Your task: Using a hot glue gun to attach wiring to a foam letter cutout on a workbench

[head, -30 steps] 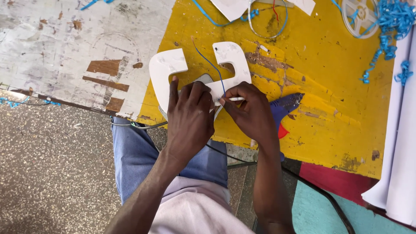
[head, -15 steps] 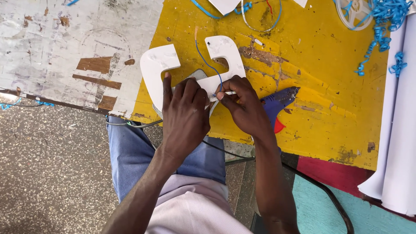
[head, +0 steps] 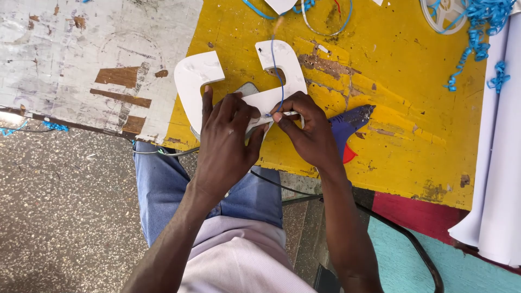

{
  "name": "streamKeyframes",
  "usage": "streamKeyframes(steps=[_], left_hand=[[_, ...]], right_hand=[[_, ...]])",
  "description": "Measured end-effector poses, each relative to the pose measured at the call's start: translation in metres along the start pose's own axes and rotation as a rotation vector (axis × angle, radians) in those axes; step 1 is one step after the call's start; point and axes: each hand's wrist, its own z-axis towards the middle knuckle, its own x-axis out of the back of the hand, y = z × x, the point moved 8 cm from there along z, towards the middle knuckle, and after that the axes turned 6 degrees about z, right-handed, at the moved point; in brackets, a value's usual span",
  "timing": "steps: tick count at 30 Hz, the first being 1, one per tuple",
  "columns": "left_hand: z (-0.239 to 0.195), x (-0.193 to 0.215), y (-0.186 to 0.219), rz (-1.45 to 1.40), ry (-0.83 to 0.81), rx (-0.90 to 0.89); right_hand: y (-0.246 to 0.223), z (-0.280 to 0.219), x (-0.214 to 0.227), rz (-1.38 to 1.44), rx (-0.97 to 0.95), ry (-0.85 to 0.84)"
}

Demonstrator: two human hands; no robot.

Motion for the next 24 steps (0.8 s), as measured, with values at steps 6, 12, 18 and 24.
streamKeyframes(steps=[6,12,18,24], left_hand=[[-0.002,-0.007,-0.004,0.019,0.032,0.002],[-0.003,-0.01,-0.006,0.037,0.024,-0.002],[-0.003,-0.011,-0.006,0.039,0.023,-0.006],[-0.002,-0.008,-0.004,0.031,0.028,-0.01]], right_hand=[[-0.019,-0.001,-0.004,-0.099,0.014,0.029],[-0.004,0.003,-0.005,-0.12,-0.007,0.007],[-0.002,0.003,-0.006,-0.103,-0.046,-0.042],[-0.002,0.002,-0.006,-0.073,-0.049,-0.085]])
